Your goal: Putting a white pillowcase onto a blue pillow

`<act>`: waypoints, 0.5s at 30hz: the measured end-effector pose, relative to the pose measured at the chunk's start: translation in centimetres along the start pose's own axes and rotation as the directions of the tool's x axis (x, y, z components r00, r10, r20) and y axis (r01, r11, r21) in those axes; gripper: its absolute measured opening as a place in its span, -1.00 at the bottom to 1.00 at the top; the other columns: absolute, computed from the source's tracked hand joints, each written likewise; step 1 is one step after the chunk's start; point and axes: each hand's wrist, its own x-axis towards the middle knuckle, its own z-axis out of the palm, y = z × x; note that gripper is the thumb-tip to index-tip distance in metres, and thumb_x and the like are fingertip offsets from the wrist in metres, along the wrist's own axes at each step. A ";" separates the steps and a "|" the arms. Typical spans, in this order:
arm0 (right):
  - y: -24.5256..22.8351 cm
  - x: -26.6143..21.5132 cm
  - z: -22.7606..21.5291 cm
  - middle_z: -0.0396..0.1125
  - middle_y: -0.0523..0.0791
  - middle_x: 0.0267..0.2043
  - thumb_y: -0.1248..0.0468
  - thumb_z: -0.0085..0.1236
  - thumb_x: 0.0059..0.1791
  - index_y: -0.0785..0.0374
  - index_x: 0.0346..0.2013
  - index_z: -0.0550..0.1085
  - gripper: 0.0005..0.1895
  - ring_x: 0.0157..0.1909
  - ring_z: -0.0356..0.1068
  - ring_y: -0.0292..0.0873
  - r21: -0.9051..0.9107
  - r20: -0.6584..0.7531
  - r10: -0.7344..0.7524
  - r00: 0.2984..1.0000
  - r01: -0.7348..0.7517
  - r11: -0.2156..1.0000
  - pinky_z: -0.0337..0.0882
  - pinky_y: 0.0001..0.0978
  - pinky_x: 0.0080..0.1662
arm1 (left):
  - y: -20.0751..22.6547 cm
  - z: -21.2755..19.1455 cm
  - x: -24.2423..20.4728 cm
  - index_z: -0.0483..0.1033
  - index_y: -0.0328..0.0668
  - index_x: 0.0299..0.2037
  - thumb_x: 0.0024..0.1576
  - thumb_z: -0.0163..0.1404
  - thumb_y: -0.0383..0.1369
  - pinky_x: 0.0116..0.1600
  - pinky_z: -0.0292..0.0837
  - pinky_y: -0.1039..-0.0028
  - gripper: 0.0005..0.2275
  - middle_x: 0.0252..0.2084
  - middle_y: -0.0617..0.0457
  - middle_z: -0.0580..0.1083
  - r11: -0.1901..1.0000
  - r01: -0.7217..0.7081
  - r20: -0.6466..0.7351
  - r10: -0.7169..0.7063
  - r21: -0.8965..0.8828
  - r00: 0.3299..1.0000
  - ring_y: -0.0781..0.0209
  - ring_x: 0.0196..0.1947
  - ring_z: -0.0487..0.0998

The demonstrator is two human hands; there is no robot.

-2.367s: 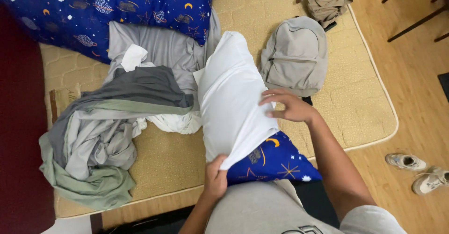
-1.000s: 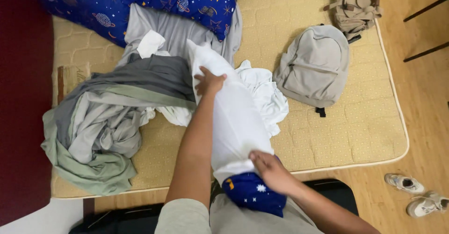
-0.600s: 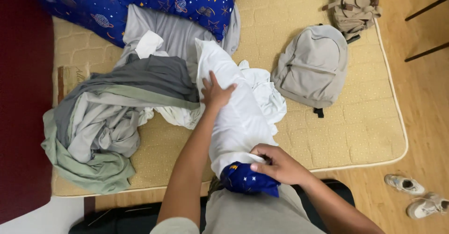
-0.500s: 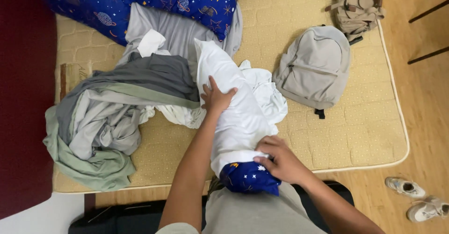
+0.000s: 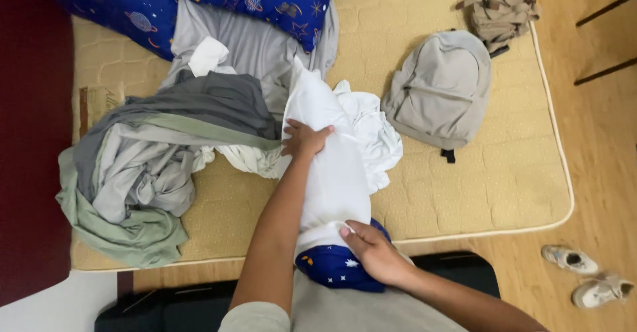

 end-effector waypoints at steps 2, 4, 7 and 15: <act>0.8 1.2 -0.5 0.31 -0.21 -0.48 0.26 -0.05 0.13 0.27 -0.16 0.52 -0.80 -0.50 0.21 -0.35 -0.052 0.018 -0.119 0.993 0.120 0.991 0.25 -0.51 -0.40 | -0.6 -1.4 1.0 -0.26 -0.46 0.49 0.08 0.07 0.21 0.29 0.08 -0.34 0.06 0.48 -0.42 -0.01 0.997 -0.075 -0.092 0.074 -0.012 0.993 -0.46 0.35 0.17; 1.2 2.0 -1.2 0.33 -0.21 -0.48 0.35 0.05 0.08 0.23 -0.18 0.50 -0.93 -0.52 0.22 -0.34 -0.095 0.045 -0.204 0.978 0.207 0.974 0.24 -0.51 -0.42 | -1.3 -2.9 -1.0 -0.17 -0.46 0.48 0.14 0.02 0.18 0.28 0.23 -0.21 -0.04 0.46 -0.40 0.06 0.991 -0.131 -0.159 0.127 -0.015 0.979 -0.35 0.32 0.25; 0.9 3.8 -2.4 0.39 -0.15 -0.44 0.53 0.02 -0.06 0.26 -0.17 0.48 -0.78 -0.47 0.29 -0.29 -0.108 0.075 -0.472 0.879 0.477 0.872 0.29 -0.48 -0.37 | -2.8 -5.2 -8.6 0.19 -0.25 0.31 0.11 0.12 0.06 0.16 0.31 0.00 -0.30 0.29 -0.14 0.17 0.876 -0.471 -0.203 0.481 0.100 0.853 -0.18 0.13 0.39; 8.5 8.8 -6.0 0.51 0.00 -0.29 0.42 0.14 -0.04 0.26 -0.20 0.55 -0.86 -0.24 0.49 0.13 -0.561 -0.034 -0.800 0.599 0.651 0.511 0.47 -0.04 -0.15 | -10.3 -4.5 -23.8 0.43 -0.01 -0.10 0.08 0.19 -0.09 -0.03 0.49 0.13 -0.68 -0.23 0.04 0.40 0.629 -0.776 -0.032 0.778 0.050 0.628 -0.11 -0.11 0.54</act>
